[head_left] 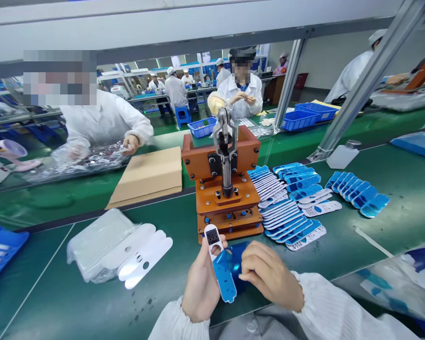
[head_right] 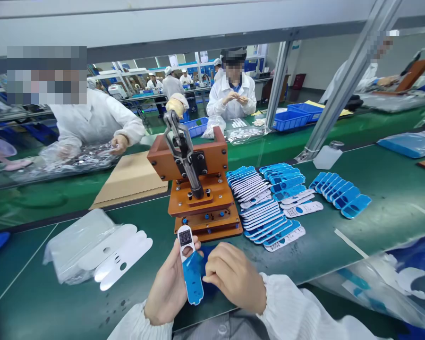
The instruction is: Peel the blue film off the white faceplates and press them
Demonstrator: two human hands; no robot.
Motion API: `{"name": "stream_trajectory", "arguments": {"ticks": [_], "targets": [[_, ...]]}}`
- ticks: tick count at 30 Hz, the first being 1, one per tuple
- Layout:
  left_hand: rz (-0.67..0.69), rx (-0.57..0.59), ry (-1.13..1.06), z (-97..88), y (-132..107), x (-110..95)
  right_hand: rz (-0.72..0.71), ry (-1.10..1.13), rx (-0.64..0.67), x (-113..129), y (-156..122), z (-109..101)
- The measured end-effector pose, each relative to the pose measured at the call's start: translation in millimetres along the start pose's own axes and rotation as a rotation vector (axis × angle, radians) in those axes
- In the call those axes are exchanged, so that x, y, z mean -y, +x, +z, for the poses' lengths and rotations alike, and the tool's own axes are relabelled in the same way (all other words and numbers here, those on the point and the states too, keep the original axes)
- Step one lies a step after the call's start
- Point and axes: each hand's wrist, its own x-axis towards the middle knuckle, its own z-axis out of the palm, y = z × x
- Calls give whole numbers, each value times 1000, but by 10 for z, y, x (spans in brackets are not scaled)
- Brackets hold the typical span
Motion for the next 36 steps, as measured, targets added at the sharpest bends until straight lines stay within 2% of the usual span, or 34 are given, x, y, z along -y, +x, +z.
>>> {"name": "stream_trajectory", "arguments": {"ticks": [4, 6, 8, 11, 14, 16, 18, 20, 24, 27, 29, 31, 32, 35, 36], "targets": [[81, 16, -67, -84, -16, -25, 64, 63, -27, 153, -147, 116], [166, 0, -115, -183, -15, -115, 113, 114, -71, 215, -219, 122], [295, -73, -156, -322, -25, -287, 193, 177, -134, 232, -283, 92], [550, -217, -225, -554, -67, -612, 434, 211, -225, 125, -369, 24], [790, -286, -204, -690, -121, -797, 693, 115, -129, -103, -451, -3], [843, -279, -98, -687, -143, -771, 777, 29, -32, -245, -493, 9], [809, -238, 43, -621, -146, -648, 791, -46, -14, -320, -504, 19], [743, -161, 195, -520, -132, -484, 744, -68, -40, -307, -472, 1], [627, 47, 477, -295, -93, -208, 566, 160, 32, -113, -301, -112], [611, 205, 610, -165, -73, -124, 554, 267, 58, -24, -173, -206], [645, 241, 722, -81, -76, -171, 592, 268, 22, -60, -131, -280], [796, 211, 828, 59, -95, -327, 637, 264, 9, -171, -116, -378], [930, 177, 846, 169, -108, -445, 660, 252, 11, -247, -110, -433], [1350, 123, 810, 679, -119, -880, 673, 152, 38, -497, -51, -560], [1380, 164, 843, 888, -103, -1021, 652, 111, 54, -573, -10, -574]]}}
